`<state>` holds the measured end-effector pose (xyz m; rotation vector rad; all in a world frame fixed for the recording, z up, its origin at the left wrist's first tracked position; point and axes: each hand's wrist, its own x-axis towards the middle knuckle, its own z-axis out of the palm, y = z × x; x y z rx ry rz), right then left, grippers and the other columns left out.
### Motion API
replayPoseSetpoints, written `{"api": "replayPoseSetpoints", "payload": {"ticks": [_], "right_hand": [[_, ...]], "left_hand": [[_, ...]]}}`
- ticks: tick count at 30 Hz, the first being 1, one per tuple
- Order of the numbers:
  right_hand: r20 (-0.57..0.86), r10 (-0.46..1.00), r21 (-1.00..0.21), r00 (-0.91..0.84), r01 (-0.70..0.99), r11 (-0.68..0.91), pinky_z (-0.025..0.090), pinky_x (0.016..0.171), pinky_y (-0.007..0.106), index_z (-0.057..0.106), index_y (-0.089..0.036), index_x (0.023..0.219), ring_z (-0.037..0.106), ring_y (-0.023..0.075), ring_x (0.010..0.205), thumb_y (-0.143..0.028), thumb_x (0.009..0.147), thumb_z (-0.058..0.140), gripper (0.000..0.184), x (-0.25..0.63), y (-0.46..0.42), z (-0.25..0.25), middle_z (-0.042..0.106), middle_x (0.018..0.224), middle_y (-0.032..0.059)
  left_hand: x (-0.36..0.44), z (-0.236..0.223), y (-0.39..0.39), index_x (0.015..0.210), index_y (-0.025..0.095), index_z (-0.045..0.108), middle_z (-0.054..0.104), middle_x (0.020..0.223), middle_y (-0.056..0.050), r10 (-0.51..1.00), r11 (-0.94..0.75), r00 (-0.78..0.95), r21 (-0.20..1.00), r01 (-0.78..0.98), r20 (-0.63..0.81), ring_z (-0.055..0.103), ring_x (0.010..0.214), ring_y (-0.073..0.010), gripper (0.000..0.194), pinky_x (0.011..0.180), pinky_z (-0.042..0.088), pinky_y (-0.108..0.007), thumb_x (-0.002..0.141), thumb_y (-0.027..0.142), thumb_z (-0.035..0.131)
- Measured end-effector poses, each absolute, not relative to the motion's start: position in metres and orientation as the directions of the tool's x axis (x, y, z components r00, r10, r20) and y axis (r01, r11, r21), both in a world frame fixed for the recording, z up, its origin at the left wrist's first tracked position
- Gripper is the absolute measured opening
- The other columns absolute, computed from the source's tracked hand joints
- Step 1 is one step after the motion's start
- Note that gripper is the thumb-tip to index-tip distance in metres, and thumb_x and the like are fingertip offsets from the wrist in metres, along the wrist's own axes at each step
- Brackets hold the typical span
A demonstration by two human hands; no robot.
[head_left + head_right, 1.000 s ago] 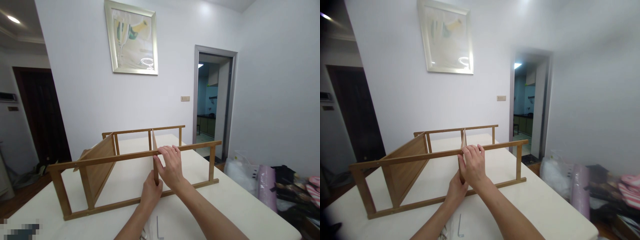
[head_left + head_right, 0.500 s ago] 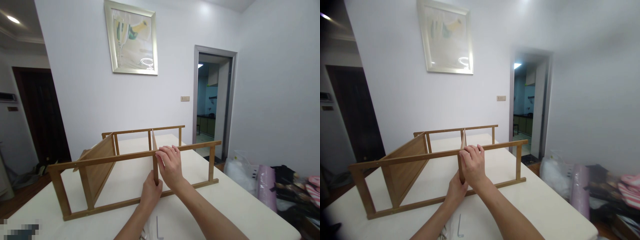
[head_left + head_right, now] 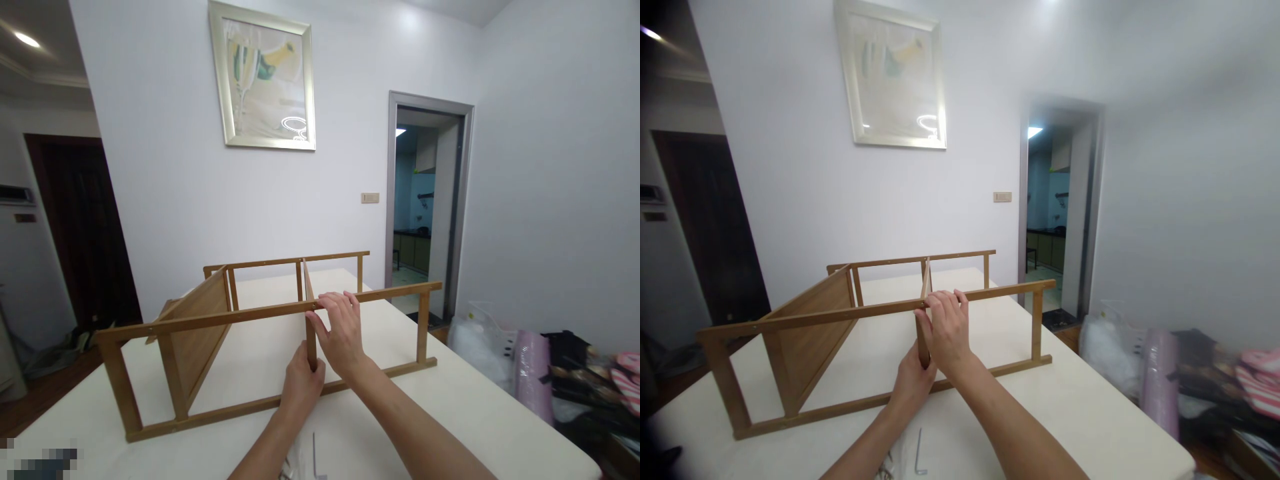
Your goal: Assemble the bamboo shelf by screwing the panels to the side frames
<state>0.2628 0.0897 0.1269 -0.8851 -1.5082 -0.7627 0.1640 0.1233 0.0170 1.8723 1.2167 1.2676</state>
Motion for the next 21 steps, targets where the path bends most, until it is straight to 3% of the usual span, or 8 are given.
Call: {"api": "replayPoseSetpoints", "payload": {"ticks": [3, 9, 21], "right_hand": [[0.993, 0.105, 0.000, -0.060, 0.868, 0.497, 0.036, 0.101, 0.043, 0.059, -0.022, 0.106, 0.063, 0.0190, 0.096, -0.016, 0.090, 0.056, 0.017, 0.2629, 0.0886, 0.1269, 0.069, 0.098, 0.0054], [0.996, 0.074, 0.006, -0.048, 0.872, 0.489, 0.038, 0.099, 0.043, 0.063, -0.022, 0.093, 0.063, 0.0181, 0.096, -0.010, 0.091, 0.053, 0.016, 0.2632, 0.0895, 0.1271, 0.069, 0.098, 0.0051], [0.992, 0.119, -0.007, -0.050, 0.899, 0.438, 0.038, 0.093, 0.040, 0.060, -0.021, 0.091, 0.060, 0.0170, 0.086, -0.020, 0.093, 0.056, 0.004, 0.2618, 0.0917, 0.1289, 0.066, 0.090, 0.0044]], "left_hand": [[0.1638, 0.0177, 0.1228, 0.112, 0.018, 0.057, 0.071, 0.087, -0.005, 0.901, -0.432, 0.138, 0.822, 0.371, 0.412, 0.066, 0.082, -0.0213, 0.033, 0.072, 0.046, -0.029, 0.079, 0.022, 0.060], [0.1641, 0.0164, 0.1236, 0.111, 0.018, 0.057, 0.070, 0.089, -0.006, 0.898, -0.439, 0.145, 0.819, 0.369, 0.416, 0.065, 0.082, -0.0204, 0.031, 0.070, 0.046, -0.027, 0.080, 0.020, 0.058], [0.1637, 0.0154, 0.1241, 0.112, 0.019, 0.055, 0.070, 0.091, -0.006, 0.902, -0.431, 0.159, 0.819, 0.379, 0.401, 0.064, 0.082, -0.0204, 0.032, 0.071, 0.046, -0.028, 0.081, 0.021, 0.057]]}}
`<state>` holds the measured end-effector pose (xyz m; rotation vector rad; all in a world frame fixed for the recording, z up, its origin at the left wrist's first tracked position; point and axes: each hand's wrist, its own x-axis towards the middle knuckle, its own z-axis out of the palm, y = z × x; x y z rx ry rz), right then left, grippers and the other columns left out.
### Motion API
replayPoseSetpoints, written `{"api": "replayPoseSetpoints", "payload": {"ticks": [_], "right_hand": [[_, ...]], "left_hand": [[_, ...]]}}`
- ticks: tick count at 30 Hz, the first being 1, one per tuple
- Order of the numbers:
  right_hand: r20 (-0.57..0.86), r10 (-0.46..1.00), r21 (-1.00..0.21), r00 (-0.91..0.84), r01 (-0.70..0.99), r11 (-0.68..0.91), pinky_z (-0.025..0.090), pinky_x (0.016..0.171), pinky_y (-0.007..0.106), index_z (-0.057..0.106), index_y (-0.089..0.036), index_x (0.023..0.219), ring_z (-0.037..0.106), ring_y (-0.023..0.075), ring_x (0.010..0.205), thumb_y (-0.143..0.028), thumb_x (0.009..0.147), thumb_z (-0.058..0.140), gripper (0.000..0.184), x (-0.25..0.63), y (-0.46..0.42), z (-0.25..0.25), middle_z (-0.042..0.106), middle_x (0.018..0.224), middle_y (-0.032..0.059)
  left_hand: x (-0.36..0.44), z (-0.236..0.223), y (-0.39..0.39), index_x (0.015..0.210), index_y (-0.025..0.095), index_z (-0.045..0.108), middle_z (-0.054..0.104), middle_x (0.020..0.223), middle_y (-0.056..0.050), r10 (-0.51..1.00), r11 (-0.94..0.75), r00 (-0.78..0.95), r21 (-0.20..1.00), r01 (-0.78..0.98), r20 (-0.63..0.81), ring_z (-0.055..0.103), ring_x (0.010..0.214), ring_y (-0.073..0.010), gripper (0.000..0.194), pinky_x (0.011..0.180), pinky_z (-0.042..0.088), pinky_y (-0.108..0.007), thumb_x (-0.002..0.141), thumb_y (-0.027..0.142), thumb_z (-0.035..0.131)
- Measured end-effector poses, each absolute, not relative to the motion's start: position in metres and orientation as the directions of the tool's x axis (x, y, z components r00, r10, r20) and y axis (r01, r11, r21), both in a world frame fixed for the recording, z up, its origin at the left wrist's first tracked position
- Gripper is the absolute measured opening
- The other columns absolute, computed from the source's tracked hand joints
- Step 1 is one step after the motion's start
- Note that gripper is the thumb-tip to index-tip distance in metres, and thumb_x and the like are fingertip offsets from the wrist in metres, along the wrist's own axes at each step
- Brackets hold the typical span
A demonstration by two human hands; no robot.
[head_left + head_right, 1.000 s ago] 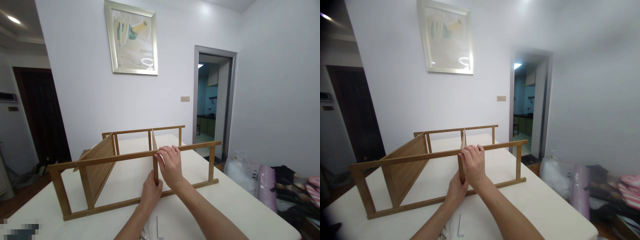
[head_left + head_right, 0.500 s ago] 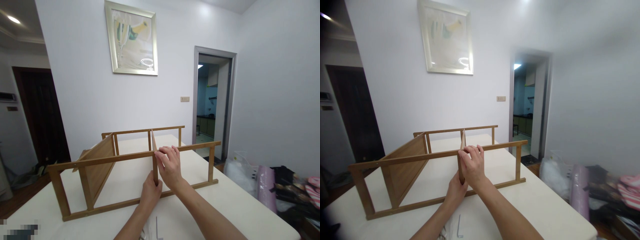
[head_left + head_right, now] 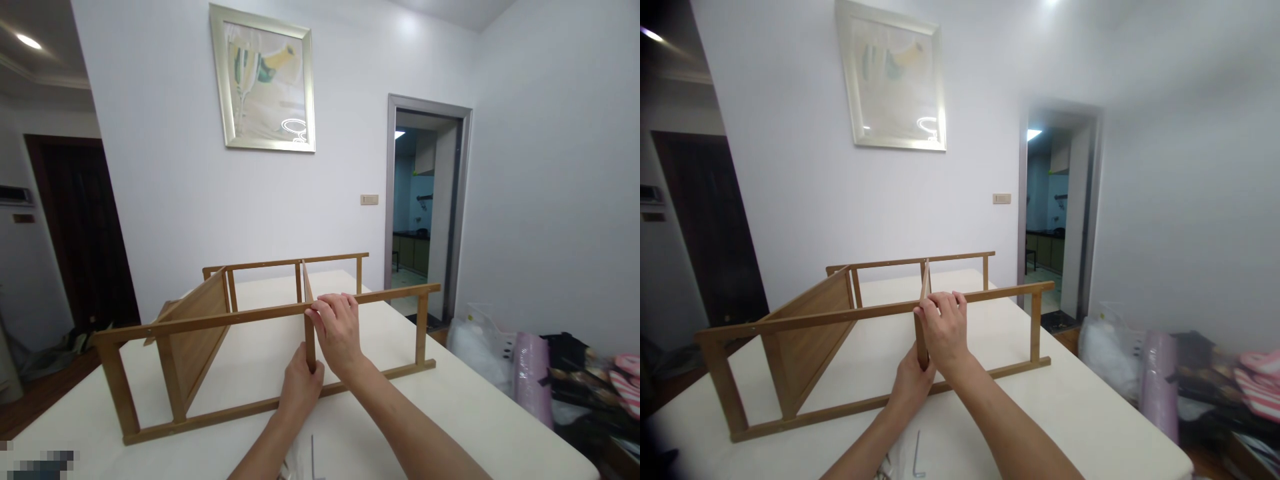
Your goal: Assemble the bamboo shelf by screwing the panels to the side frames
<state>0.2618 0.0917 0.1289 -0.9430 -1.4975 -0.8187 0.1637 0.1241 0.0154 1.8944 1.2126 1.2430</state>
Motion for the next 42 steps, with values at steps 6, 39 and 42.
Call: {"api": "replayPoseSetpoints", "payload": {"ticks": [6, 39, 42], "right_hand": [[0.993, 0.113, -0.018, -0.046, 0.859, 0.512, 0.036, 0.098, 0.042, 0.059, -0.022, 0.103, 0.062, 0.0183, 0.094, -0.016, 0.091, 0.056, 0.014, 0.2625, 0.0891, 0.1279, 0.068, 0.097, 0.0047], [0.966, 0.124, 0.174, -0.227, 0.925, 0.337, 0.035, 0.092, 0.042, 0.058, -0.018, 0.093, 0.058, 0.0186, 0.092, -0.013, 0.093, 0.051, 0.009, 0.2648, 0.0898, 0.1323, 0.068, 0.095, 0.0056], [0.945, 0.198, 0.210, -0.261, 0.946, 0.246, 0.035, 0.089, 0.042, 0.059, -0.018, 0.097, 0.055, 0.0196, 0.091, -0.012, 0.092, 0.049, 0.012, 0.2635, 0.0917, 0.1321, 0.065, 0.094, 0.0071]], "left_hand": [[0.1644, 0.0159, 0.1240, 0.113, 0.018, 0.056, 0.070, 0.089, -0.007, 0.897, -0.441, 0.144, 0.822, 0.360, 0.418, 0.065, 0.085, -0.0221, 0.034, 0.072, 0.047, -0.029, 0.079, 0.021, 0.058], [0.1639, 0.0180, 0.1237, 0.103, 0.018, 0.057, 0.069, 0.088, -0.005, 0.892, -0.450, 0.152, 0.804, 0.387, 0.426, 0.063, 0.080, -0.0196, 0.022, 0.070, 0.046, -0.028, 0.081, 0.022, 0.056], [0.1642, 0.0193, 0.1234, 0.099, 0.018, 0.058, 0.069, 0.086, -0.005, 0.900, -0.435, 0.153, 0.817, 0.378, 0.408, 0.062, 0.078, -0.0194, 0.019, 0.069, 0.046, -0.027, 0.080, 0.022, 0.057]]}}
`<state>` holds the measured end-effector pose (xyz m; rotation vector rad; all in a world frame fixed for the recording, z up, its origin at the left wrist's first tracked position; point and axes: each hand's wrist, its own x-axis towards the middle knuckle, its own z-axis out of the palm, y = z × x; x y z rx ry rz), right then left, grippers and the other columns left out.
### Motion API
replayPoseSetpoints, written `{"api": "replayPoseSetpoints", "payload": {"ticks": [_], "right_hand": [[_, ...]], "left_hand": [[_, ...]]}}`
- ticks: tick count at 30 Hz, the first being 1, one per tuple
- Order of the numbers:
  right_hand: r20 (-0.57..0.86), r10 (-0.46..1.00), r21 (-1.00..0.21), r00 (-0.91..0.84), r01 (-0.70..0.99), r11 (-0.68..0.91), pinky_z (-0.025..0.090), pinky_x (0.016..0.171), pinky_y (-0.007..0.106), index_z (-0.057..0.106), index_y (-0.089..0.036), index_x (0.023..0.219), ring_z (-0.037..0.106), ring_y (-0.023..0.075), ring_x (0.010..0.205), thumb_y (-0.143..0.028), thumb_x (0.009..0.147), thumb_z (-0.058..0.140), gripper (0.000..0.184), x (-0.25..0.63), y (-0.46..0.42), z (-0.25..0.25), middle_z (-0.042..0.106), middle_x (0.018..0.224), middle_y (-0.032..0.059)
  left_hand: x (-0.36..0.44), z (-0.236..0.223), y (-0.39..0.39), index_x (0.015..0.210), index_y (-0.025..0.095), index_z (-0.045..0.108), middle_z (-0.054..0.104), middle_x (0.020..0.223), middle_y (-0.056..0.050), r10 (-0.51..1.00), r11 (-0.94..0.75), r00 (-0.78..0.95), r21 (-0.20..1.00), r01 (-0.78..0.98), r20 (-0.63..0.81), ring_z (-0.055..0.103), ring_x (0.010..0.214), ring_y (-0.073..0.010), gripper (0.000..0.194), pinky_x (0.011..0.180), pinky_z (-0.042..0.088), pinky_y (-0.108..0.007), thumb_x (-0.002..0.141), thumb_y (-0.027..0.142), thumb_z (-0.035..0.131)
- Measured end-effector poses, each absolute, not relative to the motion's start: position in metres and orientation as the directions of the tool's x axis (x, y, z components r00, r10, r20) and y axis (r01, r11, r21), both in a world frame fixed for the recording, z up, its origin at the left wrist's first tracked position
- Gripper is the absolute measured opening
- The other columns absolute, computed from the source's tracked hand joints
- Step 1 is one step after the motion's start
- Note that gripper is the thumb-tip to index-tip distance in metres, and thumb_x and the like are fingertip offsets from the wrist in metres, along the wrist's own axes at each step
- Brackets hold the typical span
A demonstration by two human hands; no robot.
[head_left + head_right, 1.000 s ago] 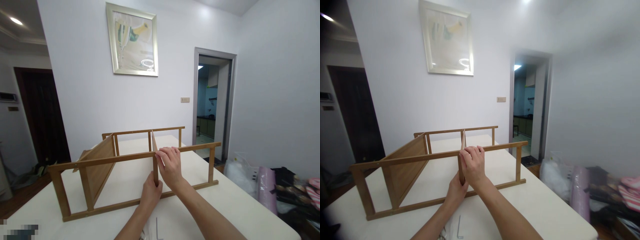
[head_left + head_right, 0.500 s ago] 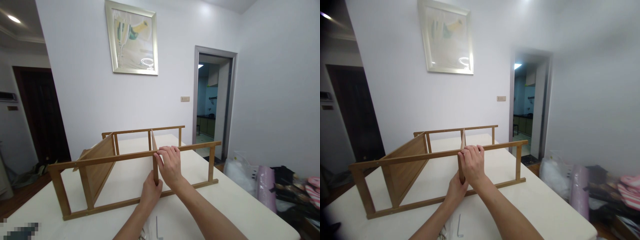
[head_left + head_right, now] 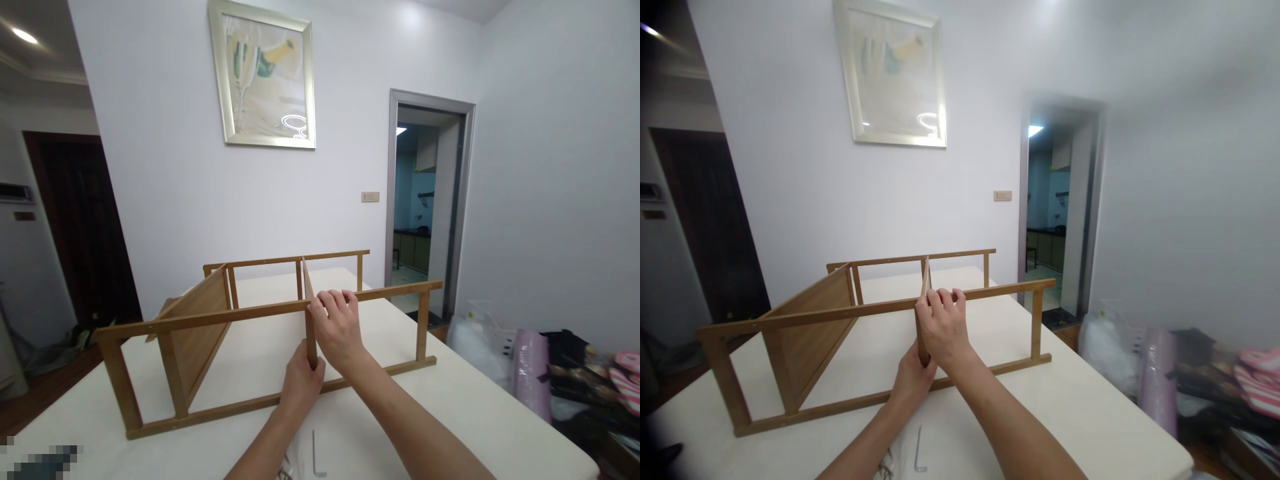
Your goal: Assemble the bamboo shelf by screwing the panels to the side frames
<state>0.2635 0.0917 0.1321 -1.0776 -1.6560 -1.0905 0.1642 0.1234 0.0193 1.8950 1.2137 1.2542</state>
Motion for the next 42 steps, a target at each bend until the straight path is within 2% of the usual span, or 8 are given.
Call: {"api": "replayPoseSetpoints", "payload": {"ticks": [4, 8, 14, 21, 24, 27, 31, 42], "right_hand": [[0.939, 0.232, 0.218, -0.255, 0.960, 0.174, 0.035, 0.082, 0.040, 0.059, -0.020, 0.088, 0.052, 0.0191, 0.083, -0.016, 0.093, 0.050, 0.011, 0.262, 0.094, 0.134, 0.059, 0.087, 0.0061], [0.953, 0.210, 0.177, -0.218, 0.964, 0.196, 0.035, 0.080, 0.038, 0.054, -0.021, 0.076, 0.049, 0.0184, 0.078, -0.033, 0.098, 0.047, 0.026, 0.262, 0.096, 0.136, 0.055, 0.080, 0.0048], [0.976, 0.154, 0.100, -0.154, 0.946, 0.307, 0.038, 0.091, 0.042, 0.048, -0.021, 0.078, 0.056, 0.0207, 0.092, -0.045, 0.097, 0.046, 0.031, 0.266, 0.096, 0.127, 0.061, 0.092, 0.0090], [0.986, 0.136, 0.037, -0.099, 0.916, 0.399, 0.037, 0.102, 0.046, 0.054, -0.019, 0.098, 0.059, 0.0199, 0.099, -0.028, 0.094, 0.054, 0.010, 0.264, 0.092, 0.122, 0.063, 0.100, 0.0084], [0.986, 0.129, 0.053, -0.110, 0.924, 0.380, 0.038, 0.101, 0.047, 0.059, -0.020, 0.108, 0.059, 0.0191, 0.098, -0.015, 0.092, 0.050, 0.020, 0.264, 0.090, 0.123, 0.062, 0.100, 0.0078], [0.984, 0.120, 0.085, -0.134, 0.934, 0.348, 0.038, 0.101, 0.047, 0.063, -0.023, 0.103, 0.059, 0.0189, 0.100, -0.007, 0.089, 0.048, 0.026, 0.264, 0.090, 0.123, 0.061, 0.101, 0.0082], [0.982, 0.124, 0.098, -0.145, 0.940, 0.327, 0.037, 0.101, 0.046, 0.063, -0.022, 0.097, 0.058, 0.0182, 0.099, -0.003, 0.089, 0.045, 0.027, 0.265, 0.090, 0.124, 0.060, 0.101, 0.0084], [0.956, 0.194, 0.174, -0.222, 0.957, 0.233, 0.036, 0.096, 0.044, 0.060, -0.018, 0.106, 0.053, 0.0201, 0.092, -0.001, 0.088, 0.040, 0.032, 0.265, 0.089, 0.128, 0.058, 0.095, 0.0092]], "left_hand": [[0.164, 0.020, 0.123, 0.099, 0.018, 0.057, 0.068, 0.086, -0.005, 0.897, -0.441, 0.161, 0.819, 0.367, 0.411, 0.062, 0.078, -0.0193, 0.020, 0.068, 0.046, -0.027, 0.080, 0.022, 0.057], [0.164, 0.020, 0.122, 0.100, 0.018, 0.058, 0.067, 0.082, -0.003, 0.898, -0.439, 0.163, 0.816, 0.377, 0.408, 0.061, 0.075, -0.0187, 0.019, 0.068, 0.045, -0.027, 0.081, 0.023, 0.056], [0.163, 0.021, 0.121, 0.107, 0.018, 0.057, 0.069, 0.084, -0.005, 0.906, -0.423, 0.158, 0.831, 0.361, 0.393, 0.064, 0.081, -0.0215, 0.029, 0.071, 0.046, -0.029, 0.079, 0.025, 0.059], [0.163, 0.022, 0.121, 0.110, 0.017, 0.057, 0.070, 0.087, -0.006, 0.909, -0.417, 0.161, 0.839, 0.349, 0.385, 0.065, 0.085, -0.0224, 0.033, 0.073, 0.047, -0.029, 0.078, 0.022, 0.060], [0.164, 0.022, 0.121, 0.108, 0.018, 0.058, 0.071, 0.086, -0.006, 0.912, -0.410, 0.151, 0.840, 0.356, 0.381, 0.066, 0.085, -0.0225, 0.030, 0.073, 0.048, -0.029, 0.078, 0.021, 0.060], [0.164, 0.022, 0.121, 0.107, 0.018, 0.059, 0.071, 0.086, -0.006, 0.913, -0.408, 0.144, 0.839, 0.359, 0.382, 0.065, 0.083, -0.0221, 0.028, 0.072, 0.047, -0.029, 0.078, 0.021, 0.059], [0.164, 0.021, 0.121, 0.107, 0.019, 0.059, 0.071, 0.087, -0.005, 0.903, -0.430, 0.151, 0.831, 0.352, 0.403, 0.065, 0.082, -0.0212, 0.028, 0.071, 0.047, -0.028, 0.079, 0.022, 0.058], [0.165, 0.023, 0.120, 0.107, 0.018, 0.058, 0.070, 0.090, -0.006, 0.898, -0.440, 0.150, 0.820, 0.366, 0.415, 0.064, 0.083, -0.0210, 0.028, 0.071, 0.047, -0.028, 0.079, 0.020, 0.058]]}}
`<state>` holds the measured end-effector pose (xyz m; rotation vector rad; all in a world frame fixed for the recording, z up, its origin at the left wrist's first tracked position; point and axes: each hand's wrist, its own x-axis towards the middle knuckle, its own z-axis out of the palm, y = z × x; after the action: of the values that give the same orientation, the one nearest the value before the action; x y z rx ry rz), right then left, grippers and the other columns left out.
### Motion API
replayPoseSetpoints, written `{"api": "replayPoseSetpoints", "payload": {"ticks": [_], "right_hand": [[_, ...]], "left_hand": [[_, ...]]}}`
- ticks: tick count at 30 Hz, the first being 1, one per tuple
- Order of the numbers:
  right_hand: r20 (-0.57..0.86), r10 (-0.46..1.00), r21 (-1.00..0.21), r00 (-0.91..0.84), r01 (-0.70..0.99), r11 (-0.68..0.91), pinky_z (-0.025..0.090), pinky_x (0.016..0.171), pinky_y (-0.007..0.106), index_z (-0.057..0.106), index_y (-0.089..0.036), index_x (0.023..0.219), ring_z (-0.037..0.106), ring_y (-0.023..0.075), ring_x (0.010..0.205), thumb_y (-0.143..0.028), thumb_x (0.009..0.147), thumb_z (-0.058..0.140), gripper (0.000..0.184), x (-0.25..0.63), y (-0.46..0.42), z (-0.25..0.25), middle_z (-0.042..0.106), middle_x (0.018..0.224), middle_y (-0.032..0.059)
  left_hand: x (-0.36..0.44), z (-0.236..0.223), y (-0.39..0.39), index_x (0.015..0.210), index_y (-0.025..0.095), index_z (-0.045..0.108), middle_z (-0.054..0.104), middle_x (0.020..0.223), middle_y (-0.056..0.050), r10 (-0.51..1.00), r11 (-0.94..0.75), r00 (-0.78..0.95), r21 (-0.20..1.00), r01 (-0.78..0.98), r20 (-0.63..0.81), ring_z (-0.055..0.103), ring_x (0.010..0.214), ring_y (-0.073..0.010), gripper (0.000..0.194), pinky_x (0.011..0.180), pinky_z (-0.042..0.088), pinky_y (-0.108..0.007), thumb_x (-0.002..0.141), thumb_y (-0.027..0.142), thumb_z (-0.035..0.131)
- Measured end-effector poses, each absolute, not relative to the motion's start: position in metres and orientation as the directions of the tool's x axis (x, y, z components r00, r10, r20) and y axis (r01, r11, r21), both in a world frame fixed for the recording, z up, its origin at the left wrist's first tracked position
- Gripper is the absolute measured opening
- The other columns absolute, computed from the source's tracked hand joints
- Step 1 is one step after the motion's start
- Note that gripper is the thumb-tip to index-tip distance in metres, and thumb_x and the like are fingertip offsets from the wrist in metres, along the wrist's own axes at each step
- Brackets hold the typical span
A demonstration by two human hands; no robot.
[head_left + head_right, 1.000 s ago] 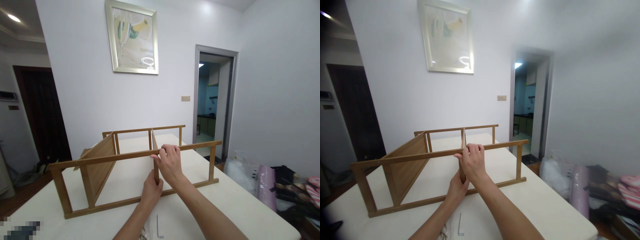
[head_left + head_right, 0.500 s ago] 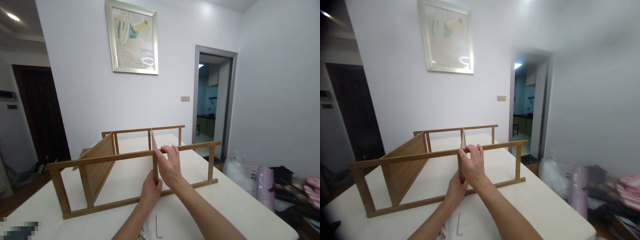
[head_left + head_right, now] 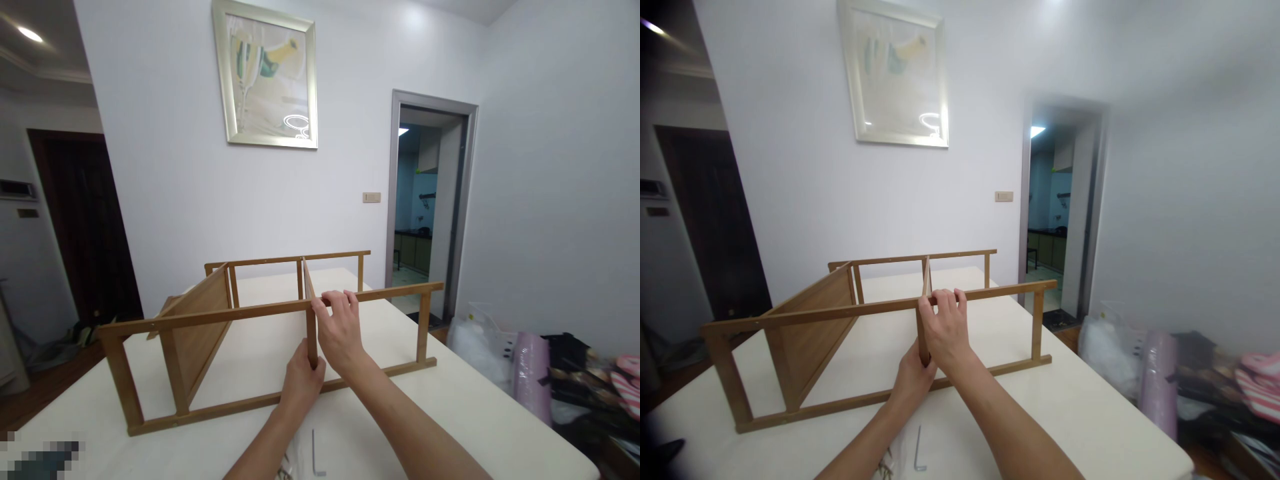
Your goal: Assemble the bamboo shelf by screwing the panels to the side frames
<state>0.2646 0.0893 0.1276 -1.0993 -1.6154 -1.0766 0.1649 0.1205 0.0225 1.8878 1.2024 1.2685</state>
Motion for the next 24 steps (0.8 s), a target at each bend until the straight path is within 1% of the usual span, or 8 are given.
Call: {"api": "replayPoseSetpoints", "payload": {"ticks": [4, 9, 11, 13, 16, 19, 24], "right_hand": [[0.948, 0.219, 0.188, -0.231, 0.962, 0.199, 0.036, 0.093, 0.044, 0.060, -0.017, 0.104, 0.052, 0.0201, 0.091, 0.000, 0.086, 0.043, 0.031, 0.2632, 0.0917, 0.1279, 0.057, 0.093, 0.0091], [0.942, 0.267, 0.165, -0.205, 0.973, 0.164, 0.034, 0.092, 0.043, 0.058, -0.019, 0.089, 0.048, 0.0205, 0.088, -0.010, 0.089, 0.048, 0.013, 0.2606, 0.0944, 0.1283, 0.055, 0.092, 0.0083], [0.945, 0.266, 0.146, -0.190, 0.974, 0.174, 0.034, 0.093, 0.043, 0.056, -0.018, 0.088, 0.048, 0.0206, 0.088, -0.015, 0.091, 0.048, 0.010, 0.2598, 0.0942, 0.1285, 0.055, 0.093, 0.0082], [0.949, 0.258, 0.132, -0.180, 0.972, 0.195, 0.034, 0.093, 0.044, 0.056, -0.018, 0.092, 0.047, 0.0204, 0.087, -0.018, 0.092, 0.047, 0.008, 0.2594, 0.0934, 0.1285, 0.055, 0.093, 0.0080], [0.947, 0.250, 0.151, -0.203, 0.965, 0.212, 0.032, 0.096, 0.045, 0.057, -0.018, 0.102, 0.049, 0.0206, 0.089, -0.011, 0.089, 0.046, 0.018, 0.2600, 0.0920, 0.1279, 0.056, 0.094, 0.0080], [0.943, 0.235, 0.190, -0.234, 0.962, 0.196, 0.032, 0.096, 0.047, 0.058, -0.018, 0.105, 0.050, 0.0218, 0.093, -0.006, 0.085, 0.045, 0.028, 0.2614, 0.0914, 0.1266, 0.056, 0.097, 0.0099], [0.937, 0.219, 0.235, -0.271, 0.956, 0.178, 0.034, 0.097, 0.049, 0.059, -0.017, 0.107, 0.051, 0.0231, 0.096, -0.005, 0.084, 0.045, 0.030, 0.2639, 0.0922, 0.1247, 0.056, 0.100, 0.0119]], "left_hand": [[0.1645, 0.0220, 0.1201, 0.107, 0.019, 0.058, 0.070, 0.091, -0.005, 0.899, -0.437, 0.156, 0.823, 0.363, 0.409, 0.064, 0.083, -0.0204, 0.027, 0.071, 0.047, -0.028, 0.080, 0.020, 0.057], [0.1650, 0.0213, 0.1215, 0.104, 0.018, 0.059, 0.071, 0.089, -0.005, 0.905, -0.423, 0.139, 0.831, 0.360, 0.401, 0.065, 0.082, -0.0199, 0.026, 0.071, 0.047, -0.027, 0.078, 0.018, 0.058], [0.1652, 0.0210, 0.1219, 0.104, 0.018, 0.059, 0.071, 0.088, -0.005, 0.907, -0.420, 0.135, 0.835, 0.356, 0.399, 0.065, 0.082, -0.0201, 0.027, 0.072, 0.048, -0.027, 0.078, 0.019, 0.058], [0.1654, 0.0205, 0.1219, 0.105, 0.018, 0.059, 0.072, 0.088, -0.006, 0.906, -0.423, 0.138, 0.838, 0.345, 0.400, 0.065, 0.083, -0.0204, 0.027, 0.072, 0.048, -0.027, 0.078, 0.021, 0.059], [0.1654, 0.0201, 0.1214, 0.108, 0.018, 0.058, 0.071, 0.091, -0.007, 0.899, -0.438, 0.148, 0.834, 0.335, 0.412, 0.065, 0.084, -0.0207, 0.028, 0.073, 0.048, -0.028, 0.080, 0.023, 0.058], [0.1651, 0.0210, 0.1207, 0.111, 0.018, 0.057, 0.071, 0.094, -0.007, 0.895, -0.446, 0.155, 0.828, 0.341, 0.419, 0.065, 0.085, -0.0209, 0.030, 0.073, 0.048, -0.028, 0.081, 0.023, 0.057], [0.1644, 0.0231, 0.1209, 0.113, 0.018, 0.057, 0.071, 0.094, -0.007, 0.896, -0.444, 0.164, 0.820, 0.361, 0.413, 0.066, 0.086, -0.0215, 0.033, 0.074, 0.048, -0.029, 0.080, 0.022, 0.057]]}}
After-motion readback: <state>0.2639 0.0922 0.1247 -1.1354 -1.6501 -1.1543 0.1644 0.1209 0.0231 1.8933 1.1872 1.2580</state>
